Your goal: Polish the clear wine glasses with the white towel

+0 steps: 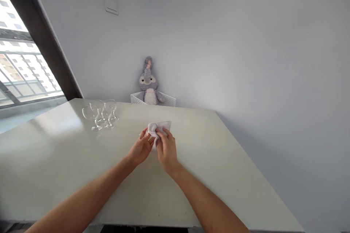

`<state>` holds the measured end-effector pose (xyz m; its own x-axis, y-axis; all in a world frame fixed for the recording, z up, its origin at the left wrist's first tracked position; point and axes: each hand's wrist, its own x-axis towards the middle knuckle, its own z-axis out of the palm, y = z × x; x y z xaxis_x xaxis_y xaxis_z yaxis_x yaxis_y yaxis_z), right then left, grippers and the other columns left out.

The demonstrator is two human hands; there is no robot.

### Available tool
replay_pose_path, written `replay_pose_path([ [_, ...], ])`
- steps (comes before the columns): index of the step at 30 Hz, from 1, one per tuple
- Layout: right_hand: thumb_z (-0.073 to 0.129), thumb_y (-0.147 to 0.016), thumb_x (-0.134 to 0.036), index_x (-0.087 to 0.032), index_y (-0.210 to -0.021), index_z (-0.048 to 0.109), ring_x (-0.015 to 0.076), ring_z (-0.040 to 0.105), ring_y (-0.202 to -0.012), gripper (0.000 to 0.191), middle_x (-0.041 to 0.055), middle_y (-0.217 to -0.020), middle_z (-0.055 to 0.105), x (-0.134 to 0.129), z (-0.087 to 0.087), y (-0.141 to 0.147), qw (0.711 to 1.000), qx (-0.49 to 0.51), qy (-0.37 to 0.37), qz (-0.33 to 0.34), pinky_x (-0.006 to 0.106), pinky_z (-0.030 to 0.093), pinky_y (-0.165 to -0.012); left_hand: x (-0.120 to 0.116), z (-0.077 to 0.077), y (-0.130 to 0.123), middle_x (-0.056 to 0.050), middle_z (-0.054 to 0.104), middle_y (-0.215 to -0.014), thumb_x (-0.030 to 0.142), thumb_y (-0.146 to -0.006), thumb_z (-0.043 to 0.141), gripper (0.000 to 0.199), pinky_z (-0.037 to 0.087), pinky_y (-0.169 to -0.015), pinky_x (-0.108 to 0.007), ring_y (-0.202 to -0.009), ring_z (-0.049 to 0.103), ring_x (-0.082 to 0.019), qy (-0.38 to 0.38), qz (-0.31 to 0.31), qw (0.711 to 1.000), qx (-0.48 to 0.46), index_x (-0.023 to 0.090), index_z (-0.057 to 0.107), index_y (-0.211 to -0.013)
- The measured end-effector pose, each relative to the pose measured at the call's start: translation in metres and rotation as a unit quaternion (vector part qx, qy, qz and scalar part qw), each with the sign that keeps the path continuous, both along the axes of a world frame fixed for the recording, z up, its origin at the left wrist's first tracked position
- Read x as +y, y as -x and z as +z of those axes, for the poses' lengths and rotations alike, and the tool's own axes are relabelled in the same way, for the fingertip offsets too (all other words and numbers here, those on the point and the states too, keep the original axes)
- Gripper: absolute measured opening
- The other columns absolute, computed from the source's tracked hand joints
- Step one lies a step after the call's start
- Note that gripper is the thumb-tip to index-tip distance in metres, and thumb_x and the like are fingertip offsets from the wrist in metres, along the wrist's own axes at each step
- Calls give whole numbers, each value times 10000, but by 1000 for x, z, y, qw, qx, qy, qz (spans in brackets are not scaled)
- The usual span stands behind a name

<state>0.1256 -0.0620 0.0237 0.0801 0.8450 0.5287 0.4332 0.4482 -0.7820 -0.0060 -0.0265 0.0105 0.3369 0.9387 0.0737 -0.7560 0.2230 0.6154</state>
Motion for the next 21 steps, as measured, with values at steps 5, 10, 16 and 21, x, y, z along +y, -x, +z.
replay_pose_path([
  [5,441,-795,-229,-223,-1148,523,261,477,-1002,362,72,-998,618,-7,5,3,979,-199,28,31,391,398,-809,-2,0,0,9,558,-1053,224,-722,641,349,448,-759,-237,-861,575,-113,-26,35,998,50,272,484,-1030],
  [10,526,-758,-275,-193,-894,621,153,571,-571,185,2,-654,605,8,-13,-4,937,84,228,251,297,475,-565,-5,-4,0,-10,562,-1007,281,-680,674,489,451,-619,-228,-754,570,-121,-81,9,979,187,263,436,-1108],
  [16,628,-683,-353,-165,-763,610,127,560,-495,205,0,-585,606,23,-28,-8,806,426,280,301,256,475,-490,5,-6,7,-54,557,-1037,368,-718,617,478,433,-682,-237,-819,543,-142,-174,7,944,280,228,487,-1155],
  [21,562,-732,-352,-181,-787,613,159,578,-579,187,22,-672,631,14,-27,-4,881,299,253,264,290,472,-552,13,-6,13,-46,601,-919,385,-723,603,486,414,-684,-246,-789,535,-146,-193,23,919,344,198,511,-1162],
])
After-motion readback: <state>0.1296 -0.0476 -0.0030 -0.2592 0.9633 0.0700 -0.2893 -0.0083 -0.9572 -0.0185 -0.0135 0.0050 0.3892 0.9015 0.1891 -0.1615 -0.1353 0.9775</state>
